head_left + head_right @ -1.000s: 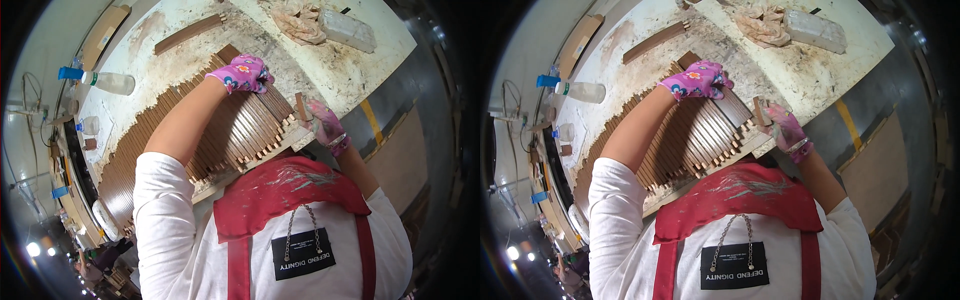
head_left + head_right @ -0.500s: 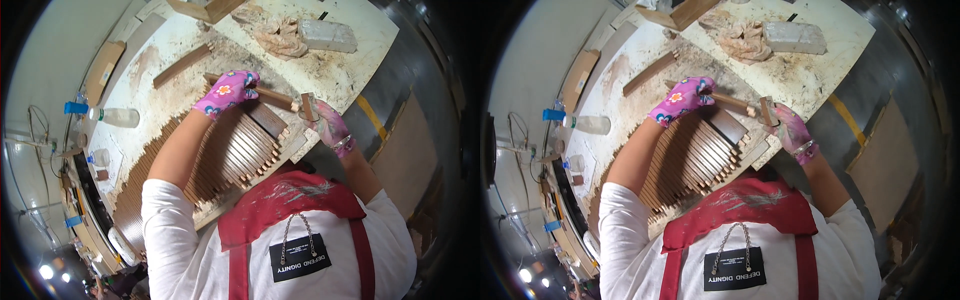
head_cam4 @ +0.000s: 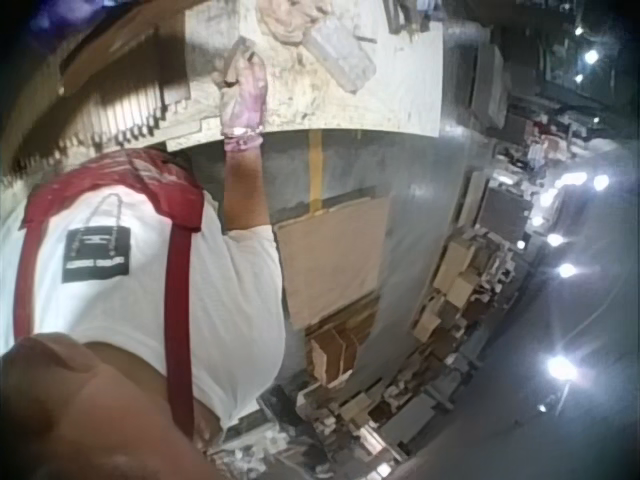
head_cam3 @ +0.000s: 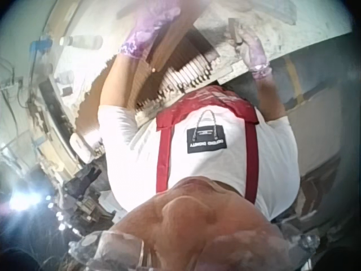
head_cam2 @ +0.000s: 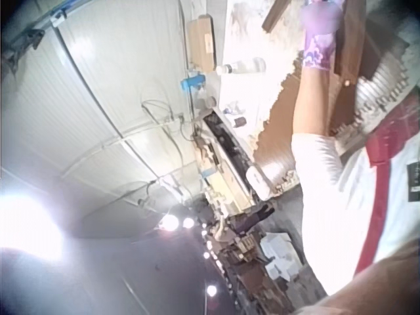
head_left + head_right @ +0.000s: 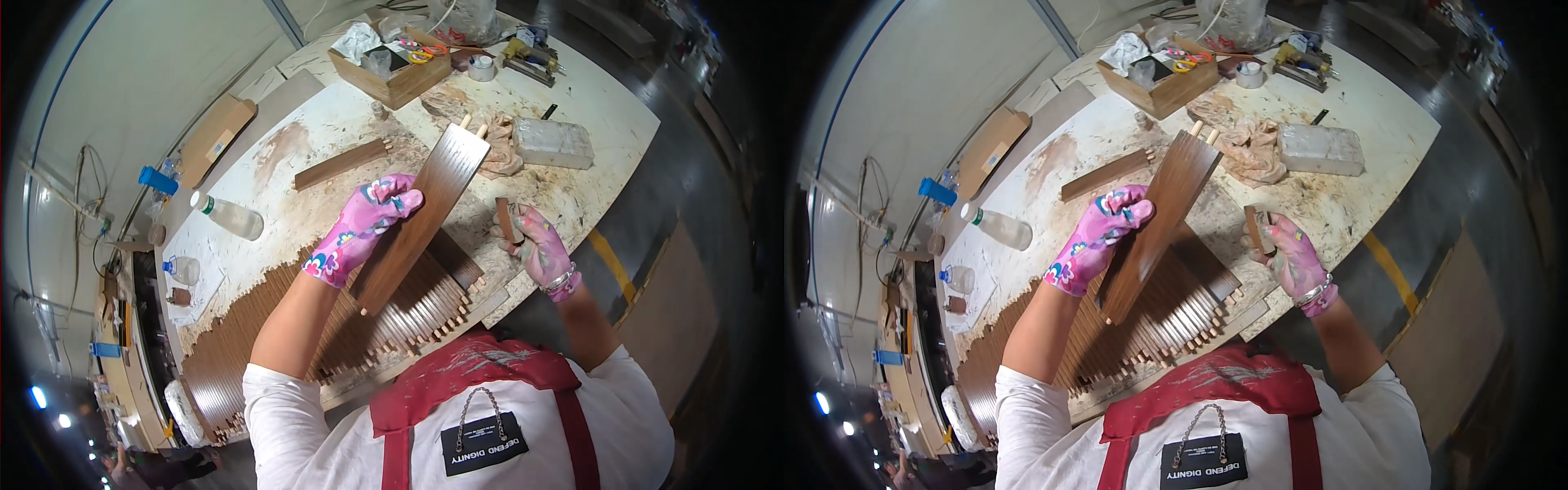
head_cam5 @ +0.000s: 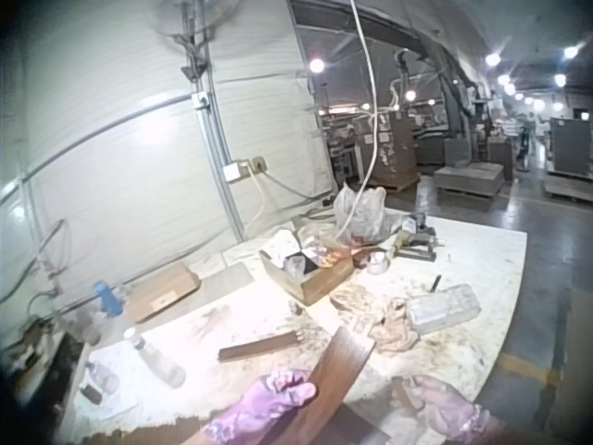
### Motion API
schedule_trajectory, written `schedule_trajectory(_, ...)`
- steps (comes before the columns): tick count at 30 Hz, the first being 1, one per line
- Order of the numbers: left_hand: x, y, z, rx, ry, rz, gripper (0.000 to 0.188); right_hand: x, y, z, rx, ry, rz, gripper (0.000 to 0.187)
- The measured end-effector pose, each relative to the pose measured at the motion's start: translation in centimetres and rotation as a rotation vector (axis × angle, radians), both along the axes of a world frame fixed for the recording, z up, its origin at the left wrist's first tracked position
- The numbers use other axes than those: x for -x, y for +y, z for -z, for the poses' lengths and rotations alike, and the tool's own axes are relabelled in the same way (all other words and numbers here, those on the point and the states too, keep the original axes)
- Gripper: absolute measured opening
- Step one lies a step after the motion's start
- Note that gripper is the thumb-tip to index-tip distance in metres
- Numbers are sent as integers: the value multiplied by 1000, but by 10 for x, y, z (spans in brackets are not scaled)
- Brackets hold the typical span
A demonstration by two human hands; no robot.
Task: The person applies glue from a bottle to the joints of wooden slats and wipes the surfaces with a cloth. They handle the slats individually on a workbench among a large row of similar pieces.
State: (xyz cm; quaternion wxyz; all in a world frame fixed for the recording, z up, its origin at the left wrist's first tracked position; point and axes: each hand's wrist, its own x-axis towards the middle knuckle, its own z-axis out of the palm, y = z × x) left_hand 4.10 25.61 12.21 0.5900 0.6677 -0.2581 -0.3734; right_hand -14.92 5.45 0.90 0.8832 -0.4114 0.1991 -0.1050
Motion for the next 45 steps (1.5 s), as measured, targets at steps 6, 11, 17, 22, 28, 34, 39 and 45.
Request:
schedule_trajectory(6, 2, 20, 7, -16, 6, -37, 20, -14, 9, -3, 24, 14, -56, 37)
schedule_trajectory(11, 4, 39, 22, 74, 139, -111, 22, -19, 16, -6, 34, 43, -86, 35)
schedule_trajectory(17, 16, 61, 18, 86, 172, -194, 18, -29, 22, 10, 4, 28, -171, 34)
schedule_trajectory(22, 21, 79, 22, 108, 203, -257, 20, -42, 27, 14, 1, 35, -222, 31)
schedule_trajectory(28, 22, 107, 44, 169, 294, -352, 31, -58, 22, 28, -115, 39, -229, 29)
schedule_trajectory(34, 29, 141, 61, 187, 398, -398, 38, -78, 21, 58, 68, 125, -115, 30)
schedule_trajectory(39, 50, 163, 55, 76, 270, -390, 40, -123, -4, 96, 273, 232, -97, 40)
schedule_trajectory(45, 71, 150, 47, -80, 108, -393, 32, -182, -17, 95, 614, 165, -121, 58)
